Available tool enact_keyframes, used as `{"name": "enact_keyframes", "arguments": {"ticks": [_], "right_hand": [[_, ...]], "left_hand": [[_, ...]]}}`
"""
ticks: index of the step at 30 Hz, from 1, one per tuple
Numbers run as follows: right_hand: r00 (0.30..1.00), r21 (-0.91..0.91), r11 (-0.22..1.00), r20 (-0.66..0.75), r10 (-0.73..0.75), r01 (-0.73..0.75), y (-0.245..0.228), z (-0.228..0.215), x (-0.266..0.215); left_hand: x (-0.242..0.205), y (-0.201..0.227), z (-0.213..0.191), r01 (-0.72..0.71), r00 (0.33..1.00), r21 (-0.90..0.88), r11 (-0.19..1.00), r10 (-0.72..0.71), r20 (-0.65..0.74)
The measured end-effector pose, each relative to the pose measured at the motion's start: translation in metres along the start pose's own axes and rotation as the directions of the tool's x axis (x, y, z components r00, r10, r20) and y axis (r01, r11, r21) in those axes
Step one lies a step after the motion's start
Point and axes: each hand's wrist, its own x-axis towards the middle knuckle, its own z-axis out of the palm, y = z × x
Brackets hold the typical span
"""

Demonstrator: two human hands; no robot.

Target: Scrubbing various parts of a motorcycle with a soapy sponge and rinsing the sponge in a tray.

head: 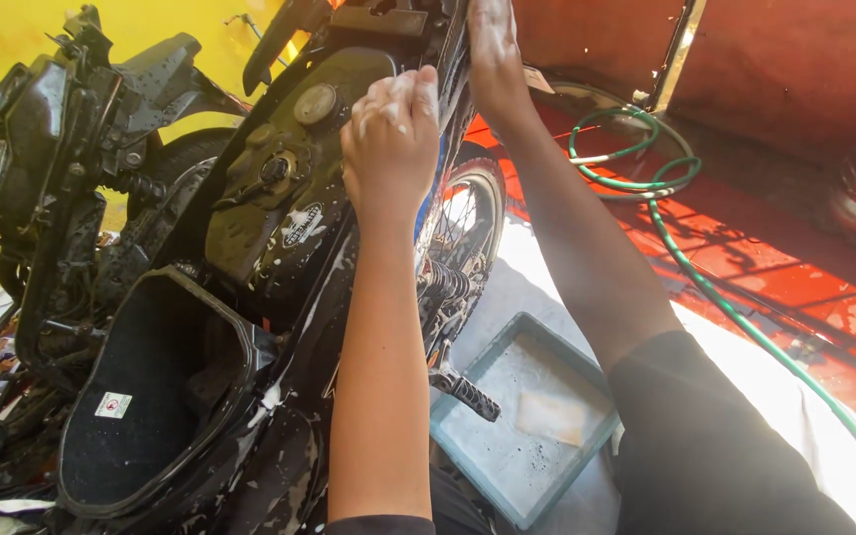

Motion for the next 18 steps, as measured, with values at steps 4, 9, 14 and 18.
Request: {"name": "enact_keyframes", "arguments": {"ticks": [4,9,14,18], "right_hand": [[0.993,-0.032,0.993,0.006,0.117,-0.117,-0.015,-0.01,-0.028],[0.915,0.193,0.896,0.018,0.404,-0.4,-0.054,-0.007,-0.079],[0.964,0.354,0.903,-0.01,0.265,-0.245,0.001,0.0,-0.053],[0.953,-0.23,0.926,-0.024,0.301,-0.298,0.053,0.01,-0.059]], "left_hand": [[-0.006,-0.001,0.008,-0.007,0.999,0.111,0.994,0.003,0.04],[-0.004,-0.006,0.019,0.042,0.991,0.177,0.983,-0.064,0.118],[-0.008,-0.004,0.023,-0.107,0.994,0.285,0.953,0.113,-0.006],[-0.007,-0.004,0.017,-0.049,0.996,0.28,0.959,0.025,0.086]]}}
